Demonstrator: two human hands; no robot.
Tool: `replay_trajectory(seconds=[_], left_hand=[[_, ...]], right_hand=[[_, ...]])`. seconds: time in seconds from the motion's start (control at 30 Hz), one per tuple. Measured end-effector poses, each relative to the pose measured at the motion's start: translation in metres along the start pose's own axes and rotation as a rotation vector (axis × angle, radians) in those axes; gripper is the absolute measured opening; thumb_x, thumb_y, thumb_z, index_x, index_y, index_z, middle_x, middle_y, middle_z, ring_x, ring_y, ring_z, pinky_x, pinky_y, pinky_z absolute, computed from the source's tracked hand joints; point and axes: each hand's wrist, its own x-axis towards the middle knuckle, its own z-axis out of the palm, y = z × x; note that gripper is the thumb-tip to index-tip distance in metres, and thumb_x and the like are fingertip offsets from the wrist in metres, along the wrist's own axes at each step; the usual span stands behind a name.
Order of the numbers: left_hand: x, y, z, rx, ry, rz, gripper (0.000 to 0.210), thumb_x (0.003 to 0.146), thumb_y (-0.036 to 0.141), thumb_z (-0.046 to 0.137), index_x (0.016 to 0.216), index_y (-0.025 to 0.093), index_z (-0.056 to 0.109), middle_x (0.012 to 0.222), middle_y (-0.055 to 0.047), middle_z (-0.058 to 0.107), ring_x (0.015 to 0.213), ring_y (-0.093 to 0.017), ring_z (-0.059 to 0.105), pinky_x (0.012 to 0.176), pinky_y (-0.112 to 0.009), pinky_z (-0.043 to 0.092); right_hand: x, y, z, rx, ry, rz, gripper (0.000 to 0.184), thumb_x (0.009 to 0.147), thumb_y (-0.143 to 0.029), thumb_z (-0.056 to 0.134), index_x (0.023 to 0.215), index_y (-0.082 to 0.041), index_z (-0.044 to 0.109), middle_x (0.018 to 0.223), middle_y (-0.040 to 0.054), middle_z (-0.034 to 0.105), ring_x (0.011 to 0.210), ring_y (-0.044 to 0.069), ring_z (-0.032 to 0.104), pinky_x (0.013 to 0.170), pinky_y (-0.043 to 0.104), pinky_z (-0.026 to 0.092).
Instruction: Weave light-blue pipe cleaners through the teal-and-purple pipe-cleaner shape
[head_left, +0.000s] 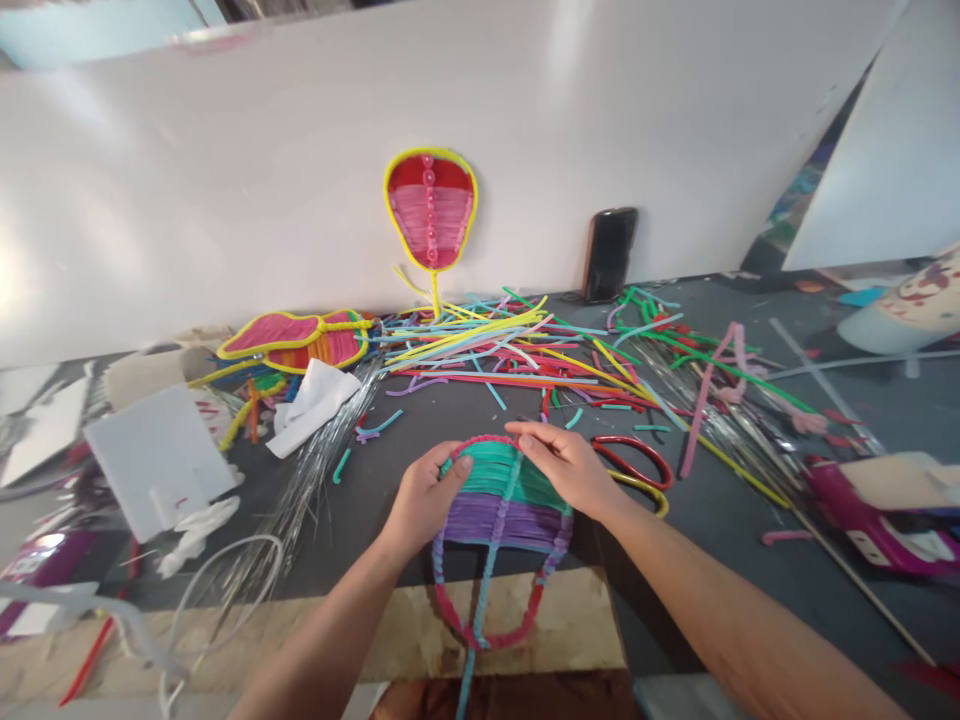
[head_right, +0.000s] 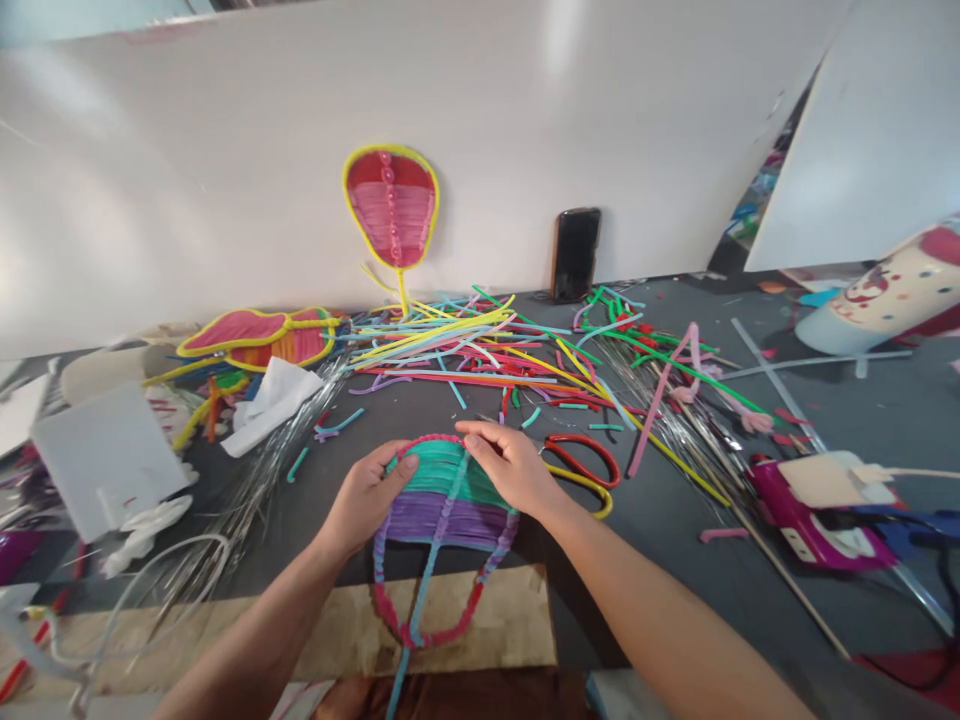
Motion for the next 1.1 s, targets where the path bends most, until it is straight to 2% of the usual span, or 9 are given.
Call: replay_trajectory(seconds=[0.1,0.23,0.3,0.43,0.57,0.67,0.8,0.9,1.1], left_hand=[[0.0,0.002,0.001,0.017,-0.015,0.026,0.03,0.083,0.04,0.056,0.102,0.021,0.069,0.089,-0.003,0.07,0.079,-0.019,0.061,0.071,-0.024,0.045],[0.0,0.005,0.0,0.046,-0.04,0.066,0.028,0.082,0.037,0.057,0.103,0.022,0.07,0.094,-0.003,0.071,0.087,-0.021,0.062,0.078,-0.025,0.045],[0.0,0.005,-0.001,0.048,-0.028,0.067,0.028,0.082,0.037,0.058,0.102,0.022,0.07,0.095,-0.003,0.071,0.088,-0.022,0.062,0.079,-0.026,0.045],[0.001,0.003,-0.007,-0.049,0.038,-0.004,0.034,0.08,0.042,0.06,0.103,0.02,0.069,0.091,-0.004,0.071,0.081,-0.02,0.063,0.072,-0.025,0.047],[0.006,0.011,-0.012,-0.101,0.017,-0.062,0.042,0.078,0.047,0.06,0.106,0.016,0.067,0.092,-0.007,0.071,0.082,-0.02,0.064,0.072,-0.026,0.048],[0.014,0.022,-0.014,0.036,-0.064,-0.059,0.041,0.08,0.049,0.056,0.1,0.015,0.069,0.09,-0.006,0.072,0.08,-0.02,0.063,0.069,-0.026,0.047],[0.024,0.036,-0.014,0.282,-0.242,-0.034,0.034,0.08,0.044,0.055,0.085,0.015,0.071,0.072,-0.002,0.069,0.066,-0.016,0.059,0.057,-0.022,0.041],[0.03,0.042,-0.012,0.352,-0.278,-0.002,0.031,0.081,0.041,0.053,0.081,0.015,0.07,0.067,0.0,0.065,0.061,-0.014,0.056,0.054,-0.021,0.038],[0.033,0.045,-0.009,0.518,-0.298,0.096,0.027,0.08,0.034,0.049,0.077,0.017,0.069,0.067,0.002,0.064,0.063,-0.013,0.054,0.054,-0.02,0.037]], right_hand=[[0.001,0.0,0.001,-0.021,-0.052,-0.046,0.026,0.087,-0.038,0.05,0.1,-0.026,0.069,0.1,0.0018,0.071,0.093,0.023,0.062,0.083,0.034,0.044],[0.002,0.001,0.002,-0.027,-0.057,-0.047,0.022,0.086,-0.035,0.051,0.091,-0.026,0.07,0.091,0.0009,0.071,0.086,0.021,0.062,0.081,0.034,0.045],[0.002,0.002,0.001,-0.009,-0.057,-0.024,0.022,0.085,-0.036,0.052,0.094,-0.026,0.069,0.092,0.0011,0.07,0.086,0.02,0.062,0.08,0.033,0.045],[0.001,0.003,-0.001,0.049,-0.099,0.038,0.03,0.083,-0.041,0.056,0.106,-0.024,0.065,0.095,0.0024,0.07,0.082,0.019,0.061,0.072,0.03,0.046],[-0.001,0.001,-0.001,-0.061,-0.108,-0.013,0.025,0.085,-0.038,0.054,0.096,-0.02,0.068,0.085,0.0016,0.069,0.075,0.017,0.06,0.066,0.027,0.044],[-0.003,0.0,0.0,-0.073,-0.126,-0.084,0.024,0.086,-0.034,0.053,0.096,-0.02,0.068,0.088,0.0012,0.07,0.078,0.017,0.061,0.068,0.026,0.045],[-0.005,0.0,0.002,-0.077,-0.134,-0.13,0.023,0.086,-0.032,0.053,0.096,-0.019,0.069,0.09,0.0015,0.071,0.08,0.017,0.063,0.069,0.025,0.047],[-0.005,-0.001,0.001,-0.104,-0.123,-0.152,0.023,0.086,-0.03,0.052,0.096,-0.019,0.069,0.09,0.0015,0.072,0.08,0.017,0.063,0.069,0.025,0.047],[-0.004,0.002,0.001,-0.13,-0.127,-0.183,0.022,0.087,-0.029,0.052,0.095,-0.019,0.069,0.086,0.0014,0.072,0.077,0.017,0.064,0.067,0.025,0.047]])
